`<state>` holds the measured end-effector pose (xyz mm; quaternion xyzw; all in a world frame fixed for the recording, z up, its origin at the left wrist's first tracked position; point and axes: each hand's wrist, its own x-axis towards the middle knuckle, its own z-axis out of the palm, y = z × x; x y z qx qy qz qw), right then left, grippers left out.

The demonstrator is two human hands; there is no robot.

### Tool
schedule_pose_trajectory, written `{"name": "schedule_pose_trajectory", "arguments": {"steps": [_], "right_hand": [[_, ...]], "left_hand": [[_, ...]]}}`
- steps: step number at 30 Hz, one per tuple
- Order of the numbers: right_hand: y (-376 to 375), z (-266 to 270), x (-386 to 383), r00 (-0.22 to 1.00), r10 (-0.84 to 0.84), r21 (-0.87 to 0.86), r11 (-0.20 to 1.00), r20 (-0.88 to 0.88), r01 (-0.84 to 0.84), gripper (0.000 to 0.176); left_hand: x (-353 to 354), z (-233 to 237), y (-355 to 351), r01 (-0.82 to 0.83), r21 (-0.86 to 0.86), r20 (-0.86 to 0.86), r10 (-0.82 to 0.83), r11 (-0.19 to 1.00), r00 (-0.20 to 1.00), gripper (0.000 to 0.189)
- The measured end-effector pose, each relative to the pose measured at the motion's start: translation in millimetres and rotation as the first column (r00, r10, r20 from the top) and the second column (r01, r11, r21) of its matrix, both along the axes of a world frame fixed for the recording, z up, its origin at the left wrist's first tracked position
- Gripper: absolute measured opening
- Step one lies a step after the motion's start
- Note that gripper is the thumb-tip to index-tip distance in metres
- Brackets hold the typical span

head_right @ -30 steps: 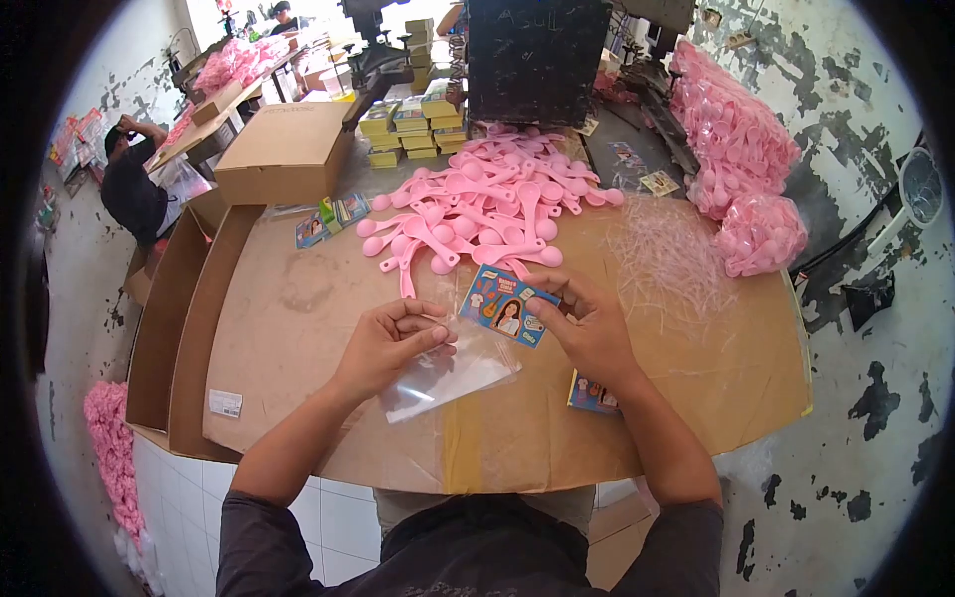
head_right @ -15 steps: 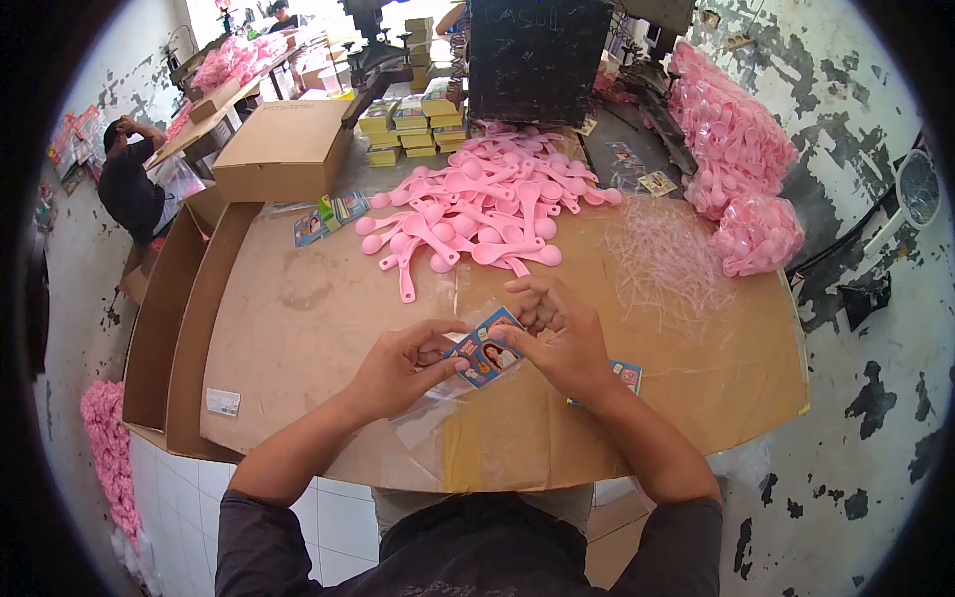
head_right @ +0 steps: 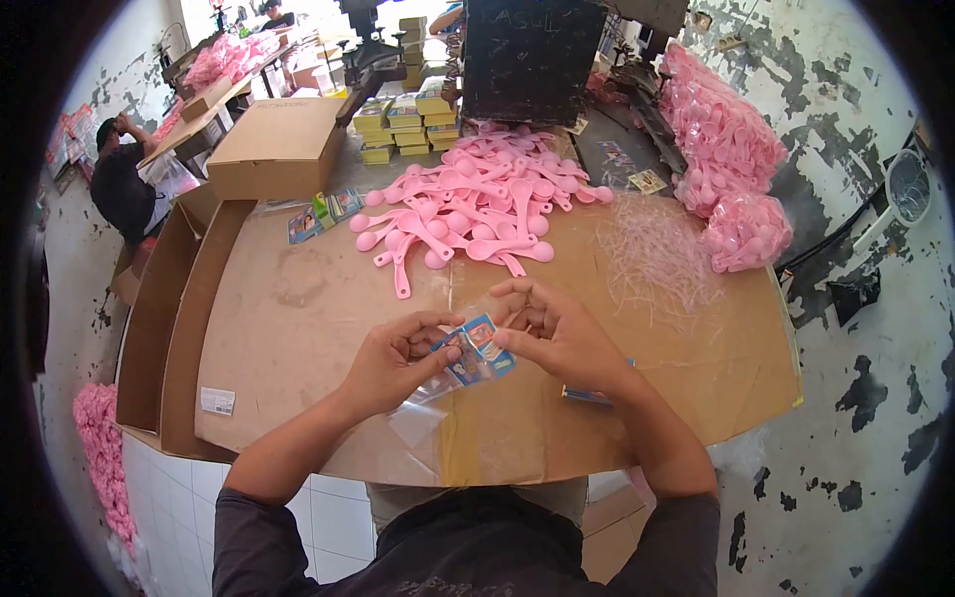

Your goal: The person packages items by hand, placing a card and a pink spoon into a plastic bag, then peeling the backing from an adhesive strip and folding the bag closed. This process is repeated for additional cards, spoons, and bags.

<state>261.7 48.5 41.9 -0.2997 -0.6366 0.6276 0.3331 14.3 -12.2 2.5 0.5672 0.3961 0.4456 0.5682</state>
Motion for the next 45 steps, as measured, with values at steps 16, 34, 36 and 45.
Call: {"name": "schedule_pose_trajectory", "arguments": {"steps": [16, 34, 36, 45], "right_hand": [[-15, -14, -15, 0.944, -0.14, 0.666, 0.739, 0.3, -0.102, 0.028], [-32, -6, 103, 0.533, -0.344, 0.55, 0.782, 0.773, -0.293, 0.072], [-24, -14, 99, 0.552, -0.383, 0.598, 0.75, 0.741, -0.281, 0.071], [39, -24, 46, 0.644, -0.276, 0.62, 0.676, 0.714, -0.398, 0.067]], "left_hand": [[3, 6, -5, -0.037, 0.004, 0.021, 0.037, 0.999, 0.999, 0.041], [-4, 6, 0, -0.073, -0.019, 0.03, 0.074, 0.997, 0.997, 0.038], [-3, 6, 0, -0.073, -0.017, 0.029, 0.074, 0.997, 0.997, 0.039], [-8, 1, 6, -0.07, -0.019, 0.049, 0.071, 0.997, 0.996, 0.039]]}}
